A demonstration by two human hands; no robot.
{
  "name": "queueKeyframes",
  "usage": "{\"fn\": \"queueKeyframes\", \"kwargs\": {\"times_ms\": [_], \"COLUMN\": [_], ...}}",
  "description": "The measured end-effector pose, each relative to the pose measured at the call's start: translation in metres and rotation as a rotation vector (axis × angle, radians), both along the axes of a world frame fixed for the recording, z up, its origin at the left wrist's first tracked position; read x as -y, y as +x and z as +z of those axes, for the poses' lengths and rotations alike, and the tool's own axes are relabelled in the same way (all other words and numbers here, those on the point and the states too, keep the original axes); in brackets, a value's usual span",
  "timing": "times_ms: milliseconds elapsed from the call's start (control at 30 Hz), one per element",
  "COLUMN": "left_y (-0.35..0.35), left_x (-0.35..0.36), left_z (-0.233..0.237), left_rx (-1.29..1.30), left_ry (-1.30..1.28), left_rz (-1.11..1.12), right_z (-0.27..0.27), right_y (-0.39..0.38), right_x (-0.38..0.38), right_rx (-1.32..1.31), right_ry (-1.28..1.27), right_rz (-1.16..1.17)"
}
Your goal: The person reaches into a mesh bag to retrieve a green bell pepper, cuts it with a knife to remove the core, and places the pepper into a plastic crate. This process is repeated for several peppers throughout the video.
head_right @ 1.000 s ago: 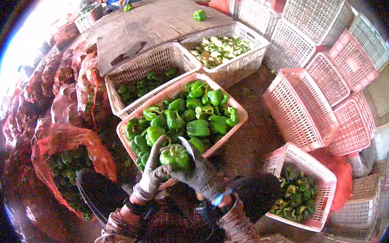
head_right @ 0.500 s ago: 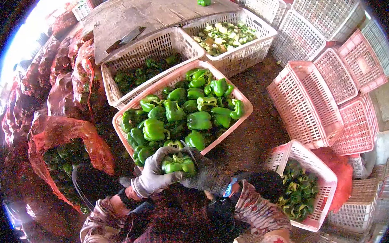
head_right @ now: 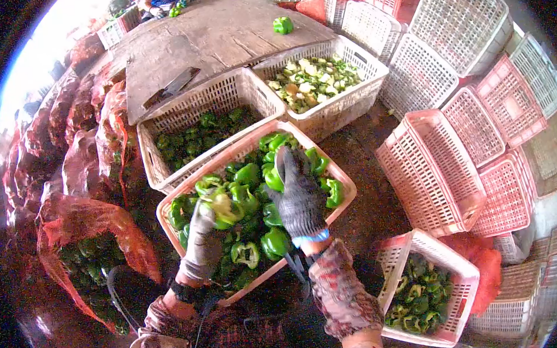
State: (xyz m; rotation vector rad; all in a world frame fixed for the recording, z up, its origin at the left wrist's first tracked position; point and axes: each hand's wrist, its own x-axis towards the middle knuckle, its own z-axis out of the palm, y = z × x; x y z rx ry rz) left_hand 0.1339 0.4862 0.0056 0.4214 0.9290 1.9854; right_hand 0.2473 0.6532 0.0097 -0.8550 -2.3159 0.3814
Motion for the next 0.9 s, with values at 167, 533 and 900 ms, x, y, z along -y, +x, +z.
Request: {"fn": "queueKeyframes", "kwargs": {"times_ms": [167,533,900], "left_y": [0.005,-0.008,0.009], "left_x": [0.008,0.001,0.019], "left_z": [0.007,-0.028,0.023], "left_rx": [-0.366,-1.439,-0.283], "left_ry": [-0.206,-0.329,-0.438], "left_rz": [-0.016,0.199,0.515], "right_z": [-0.057,-0.053,-0.014], "right_y": [-0.019,-0.019,-0.038], "right_x": [-0.016,0.042,0.096], "right_rx": [0.585,0.000,-0.096], "right_ry": [-0.327,-0.679,-0.491], "right_rz": [0.272,0.354,0.340]}}
